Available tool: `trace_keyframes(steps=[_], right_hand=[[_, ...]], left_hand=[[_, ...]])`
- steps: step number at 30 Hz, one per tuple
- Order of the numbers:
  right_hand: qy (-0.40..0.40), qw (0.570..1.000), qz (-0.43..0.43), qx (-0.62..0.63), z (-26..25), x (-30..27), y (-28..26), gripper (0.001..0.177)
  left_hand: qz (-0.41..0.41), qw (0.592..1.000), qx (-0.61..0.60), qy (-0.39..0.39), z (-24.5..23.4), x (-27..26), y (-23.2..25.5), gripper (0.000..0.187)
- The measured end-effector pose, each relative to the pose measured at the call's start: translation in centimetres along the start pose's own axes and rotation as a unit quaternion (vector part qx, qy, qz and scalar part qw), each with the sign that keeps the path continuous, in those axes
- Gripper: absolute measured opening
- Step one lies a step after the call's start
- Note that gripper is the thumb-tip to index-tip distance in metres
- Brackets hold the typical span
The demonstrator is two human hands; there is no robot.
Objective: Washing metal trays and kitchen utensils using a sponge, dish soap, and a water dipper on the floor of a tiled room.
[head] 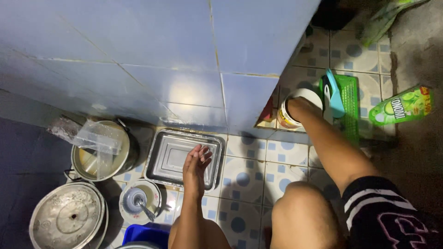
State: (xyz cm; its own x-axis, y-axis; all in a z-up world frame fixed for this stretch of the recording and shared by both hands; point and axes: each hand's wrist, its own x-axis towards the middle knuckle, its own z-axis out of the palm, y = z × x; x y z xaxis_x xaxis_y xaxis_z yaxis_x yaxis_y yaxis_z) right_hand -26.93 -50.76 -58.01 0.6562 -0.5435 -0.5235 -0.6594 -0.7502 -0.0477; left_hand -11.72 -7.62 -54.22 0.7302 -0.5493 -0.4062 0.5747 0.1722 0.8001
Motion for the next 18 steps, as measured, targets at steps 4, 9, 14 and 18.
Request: trace_keyframes(steps=[4, 9, 14, 18], right_hand=[[0.028, 0.999, 0.018, 0.005, -1.0, -0.1, -0.8, 0.035], [0.078, 0.994, 0.071, 0.024, -1.2, -1.4, -1.1, 0.031], [0.097, 0.988, 0.093, 0.075, 1.3, 1.1, 1.2, 0.042], [0.084, 0.993, 0.076, 0.029, 2.6, 1.7, 2.9, 0.041]], left_hand=[[0.001, 1.000, 0.007, 0.008, -0.8, 0.0, -0.3, 0.043], [0.000, 1.000, 0.003, 0.017, -0.9, 0.5, -0.2, 0.039], [0.001, 1.000, 0.016, 0.022, 0.2, -0.2, 0.4, 0.040], [0.004, 1.000, 0.002, 0.019, -0.3, 0.2, -0.6, 0.042]])
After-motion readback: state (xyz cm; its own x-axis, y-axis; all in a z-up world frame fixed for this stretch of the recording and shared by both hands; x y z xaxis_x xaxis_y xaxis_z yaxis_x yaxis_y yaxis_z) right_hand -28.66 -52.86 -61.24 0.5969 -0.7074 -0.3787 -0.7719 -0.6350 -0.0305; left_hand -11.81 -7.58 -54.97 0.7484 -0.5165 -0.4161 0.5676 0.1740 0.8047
